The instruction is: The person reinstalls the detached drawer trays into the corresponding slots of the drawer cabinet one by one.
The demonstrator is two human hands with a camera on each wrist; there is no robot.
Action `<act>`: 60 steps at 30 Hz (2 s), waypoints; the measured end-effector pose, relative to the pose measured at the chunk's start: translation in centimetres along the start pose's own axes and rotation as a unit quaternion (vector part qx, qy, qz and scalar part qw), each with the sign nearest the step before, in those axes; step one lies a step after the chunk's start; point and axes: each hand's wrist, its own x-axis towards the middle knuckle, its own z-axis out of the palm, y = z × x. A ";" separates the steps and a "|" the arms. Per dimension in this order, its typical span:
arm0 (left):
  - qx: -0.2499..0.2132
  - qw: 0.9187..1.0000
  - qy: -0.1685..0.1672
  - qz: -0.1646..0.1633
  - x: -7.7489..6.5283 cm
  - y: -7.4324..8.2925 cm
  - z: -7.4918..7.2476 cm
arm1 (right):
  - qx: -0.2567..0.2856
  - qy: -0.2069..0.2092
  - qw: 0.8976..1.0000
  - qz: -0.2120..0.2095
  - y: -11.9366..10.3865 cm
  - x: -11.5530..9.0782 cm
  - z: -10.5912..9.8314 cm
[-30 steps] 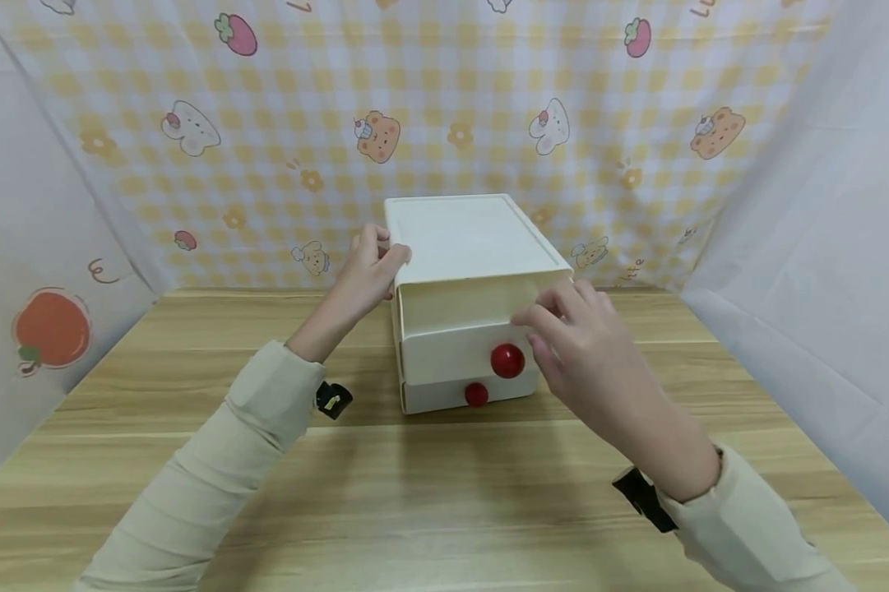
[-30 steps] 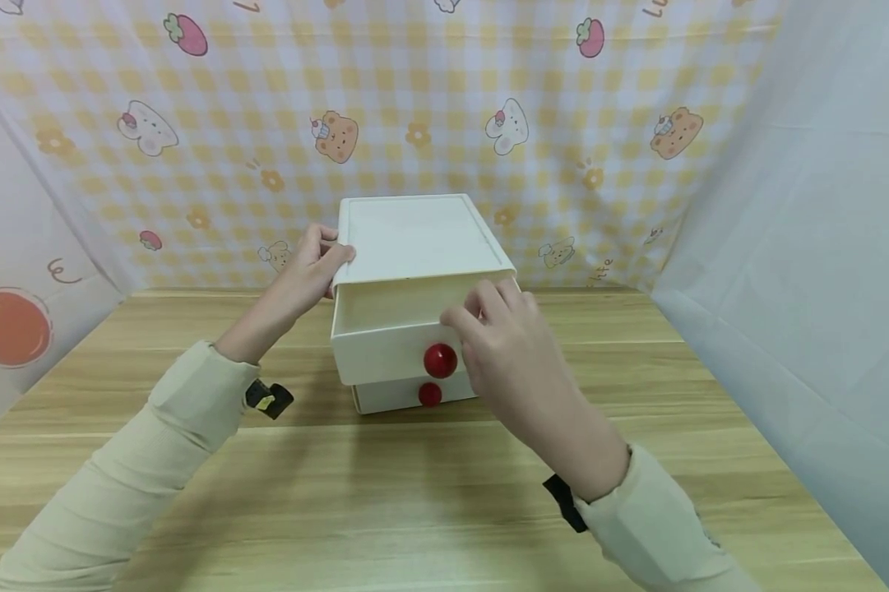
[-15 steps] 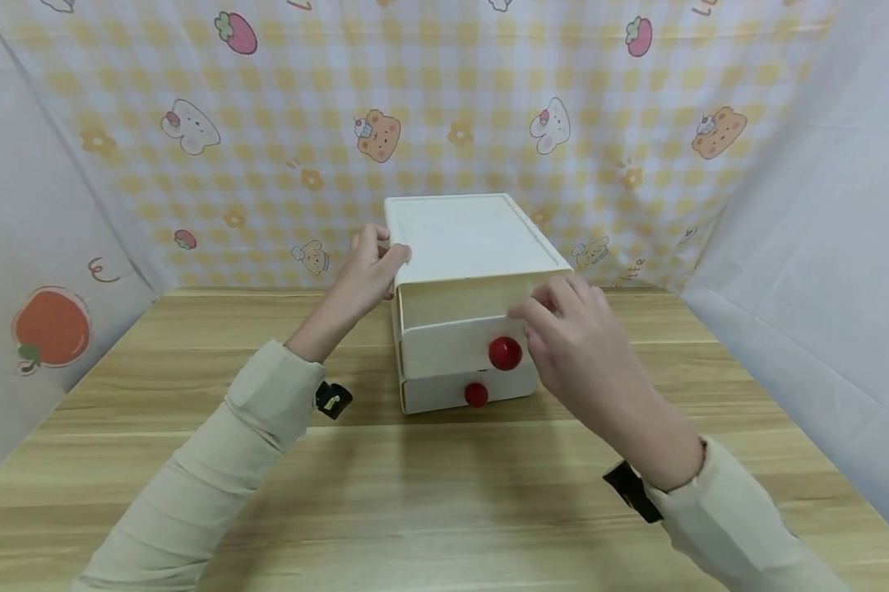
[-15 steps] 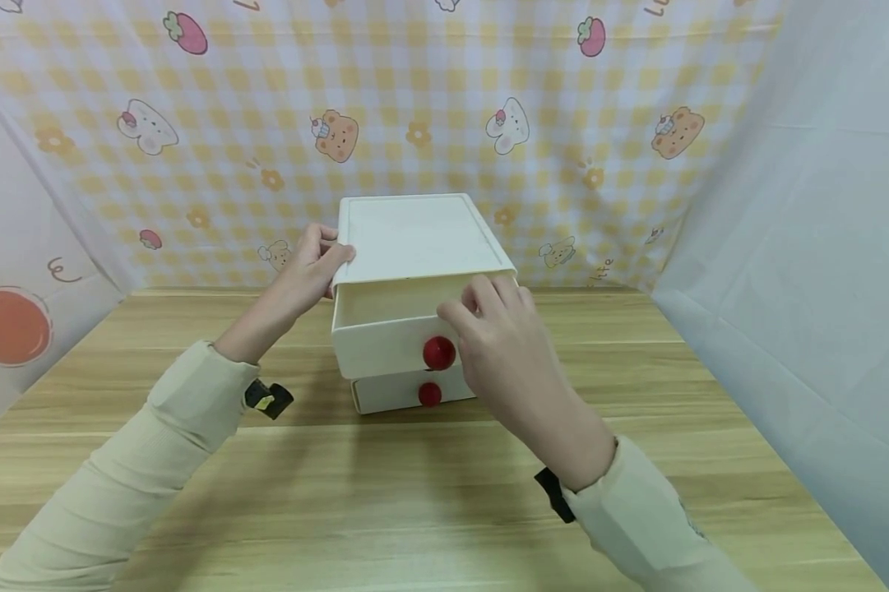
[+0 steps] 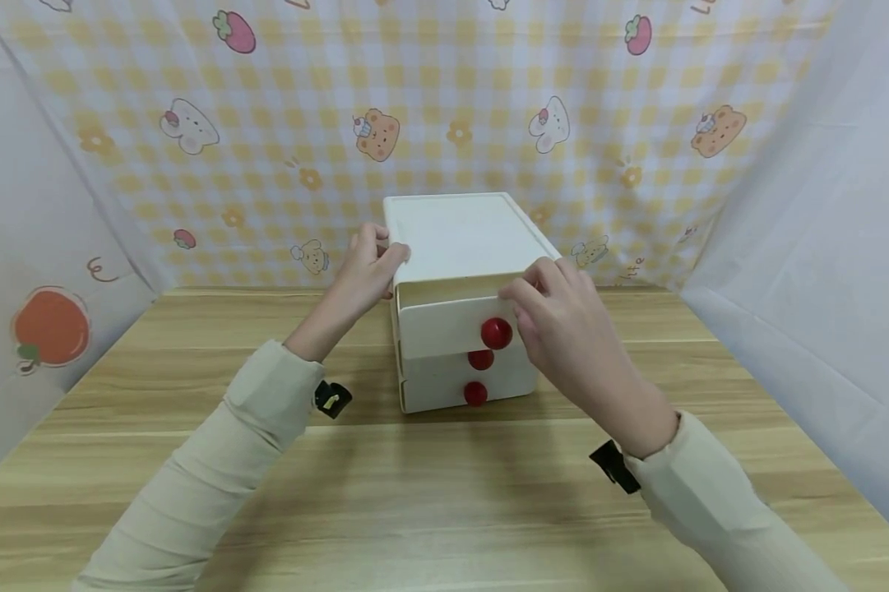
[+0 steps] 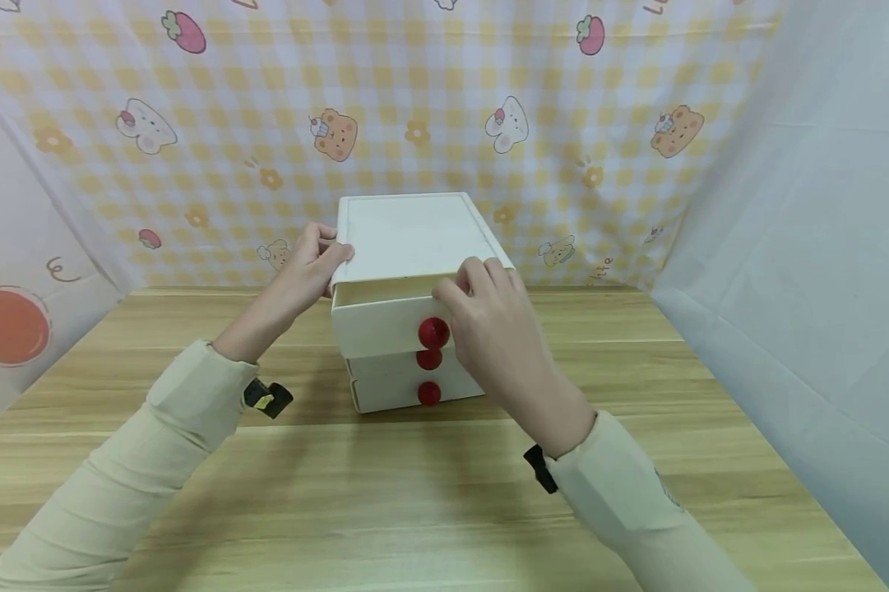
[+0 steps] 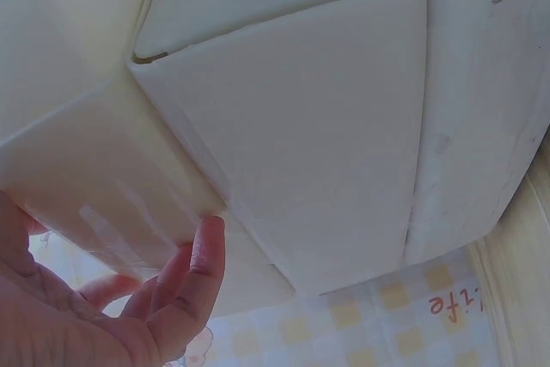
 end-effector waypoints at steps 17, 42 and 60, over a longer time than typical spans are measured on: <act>0.004 1.000 0.001 -0.005 0.0 0.3 0.0 | 0.008 0.030 0.999 0.018 1.2 0.9 2.0; 0.004 1.000 -0.023 0.016 -2.3 -1.3 -0.6 | 0.084 0.014 0.979 0.184 4.7 -0.3 2.3; 0.162 0.973 0.023 0.162 -6.0 -2.2 0.5 | 0.174 -0.131 0.948 0.232 6.9 -1.8 2.3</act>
